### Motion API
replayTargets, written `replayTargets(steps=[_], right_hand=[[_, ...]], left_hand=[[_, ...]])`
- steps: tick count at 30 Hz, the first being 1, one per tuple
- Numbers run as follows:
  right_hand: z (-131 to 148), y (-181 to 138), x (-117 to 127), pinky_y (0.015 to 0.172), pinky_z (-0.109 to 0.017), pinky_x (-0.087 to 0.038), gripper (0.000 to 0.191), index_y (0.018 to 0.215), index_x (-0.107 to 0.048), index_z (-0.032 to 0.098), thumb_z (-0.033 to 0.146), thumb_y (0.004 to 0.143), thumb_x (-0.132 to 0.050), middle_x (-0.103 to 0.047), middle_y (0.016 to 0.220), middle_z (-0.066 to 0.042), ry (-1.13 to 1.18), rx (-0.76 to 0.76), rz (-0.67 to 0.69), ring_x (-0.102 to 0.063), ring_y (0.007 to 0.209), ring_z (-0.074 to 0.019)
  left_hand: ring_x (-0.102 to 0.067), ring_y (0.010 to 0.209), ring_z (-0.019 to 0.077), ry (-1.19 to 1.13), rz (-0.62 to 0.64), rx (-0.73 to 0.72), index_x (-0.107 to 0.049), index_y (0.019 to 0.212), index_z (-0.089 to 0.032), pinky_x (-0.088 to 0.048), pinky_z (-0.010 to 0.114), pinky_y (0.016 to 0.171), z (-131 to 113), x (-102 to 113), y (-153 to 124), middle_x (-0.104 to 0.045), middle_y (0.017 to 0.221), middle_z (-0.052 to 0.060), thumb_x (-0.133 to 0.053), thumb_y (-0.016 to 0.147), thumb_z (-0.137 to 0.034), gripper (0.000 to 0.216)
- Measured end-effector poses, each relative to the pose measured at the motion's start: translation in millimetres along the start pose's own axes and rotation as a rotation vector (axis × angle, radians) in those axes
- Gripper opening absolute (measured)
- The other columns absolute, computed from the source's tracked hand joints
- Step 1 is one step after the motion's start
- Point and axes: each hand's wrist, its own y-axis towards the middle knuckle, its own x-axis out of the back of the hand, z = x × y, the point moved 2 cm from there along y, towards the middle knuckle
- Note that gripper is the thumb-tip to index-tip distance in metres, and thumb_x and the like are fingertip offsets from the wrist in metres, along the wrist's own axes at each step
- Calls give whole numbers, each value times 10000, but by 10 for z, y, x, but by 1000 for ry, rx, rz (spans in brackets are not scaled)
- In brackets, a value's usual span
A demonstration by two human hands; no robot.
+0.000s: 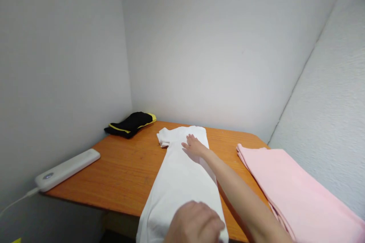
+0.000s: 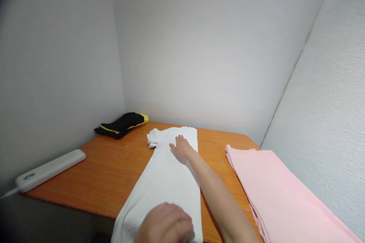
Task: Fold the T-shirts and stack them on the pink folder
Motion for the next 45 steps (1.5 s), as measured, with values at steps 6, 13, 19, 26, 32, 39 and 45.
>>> replayTargets(steps=[6, 13, 19, 26, 32, 39, 45], right_hand=[[256, 367, -197, 1178, -429, -97, 813, 1500, -205, -39, 574, 969, -268, -112, 1570, -224, 55, -22, -82, -56, 1463, -314], [250, 406, -359, 1174, -463, -52, 883, 1503, -200, -36, 644, 940, -205, -102, 1568, -228, 9, -34, -126, -43, 1461, -340], [242, 440, -382, 1171, -475, -55, 886, 1507, -201, -24, 651, 933, -194, -104, 1568, -221, 24, -27, -141, -41, 1462, -337], [251, 413, -353, 1173, -461, -55, 903, 1504, -207, -29, 669, 934, -152, -116, 1567, -225, 35, -27, -148, -51, 1463, -329], [237, 417, -371, 1178, -448, -64, 891, 1499, -229, -29, 660, 943, -132, -144, 1564, -218, 35, -21, -162, -73, 1464, -314], [260, 374, -295, 1182, -446, -44, 886, 1486, -260, -42, 646, 928, -257, -161, 1565, -213, 48, -3, -223, -53, 1465, -323], [328, 330, -205, 1186, -386, -71, 811, 1475, -311, -17, 582, 929, -317, -221, 1558, -193, 62, 18, -328, -139, 1459, -280]], left_hand=[[-652, 922, 131, 20, -10, 763, -506, 1114, -179, -508, 235, 768, 1549, 502, 668, -664, 1085, 72, -372, 968, -231, 206], [-565, 1168, 249, 428, 315, 1042, -580, 1093, -115, -394, 379, 1019, 3275, 250, 429, -633, 1184, 179, -517, 902, -167, 209], [-578, 1129, 234, 515, 528, 1065, -604, 1149, -155, -436, 491, 998, 3798, 7, 303, -613, 1219, 89, -553, 933, -406, 335], [-615, 1067, 221, 517, 581, 1019, -634, 996, -166, -434, 350, 927, 3945, 4, 321, -680, 1099, 89, -530, 920, -414, 280], [-653, 1000, 233, 518, 549, 1056, -592, 1059, -183, -441, 269, 758, 3891, 212, 346, -697, 1076, 103, -527, 899, -384, 265], [-659, 1016, 324, 441, 660, 1197, -658, 870, -123, -466, 327, 757, 3929, 187, 203, -718, 965, 166, -653, 803, -504, 387], [-650, 811, 154, 249, 697, 1239, -645, 884, -136, -532, 341, 772, 4005, 149, 222, -679, 888, 19, -624, 892, -392, 257]])
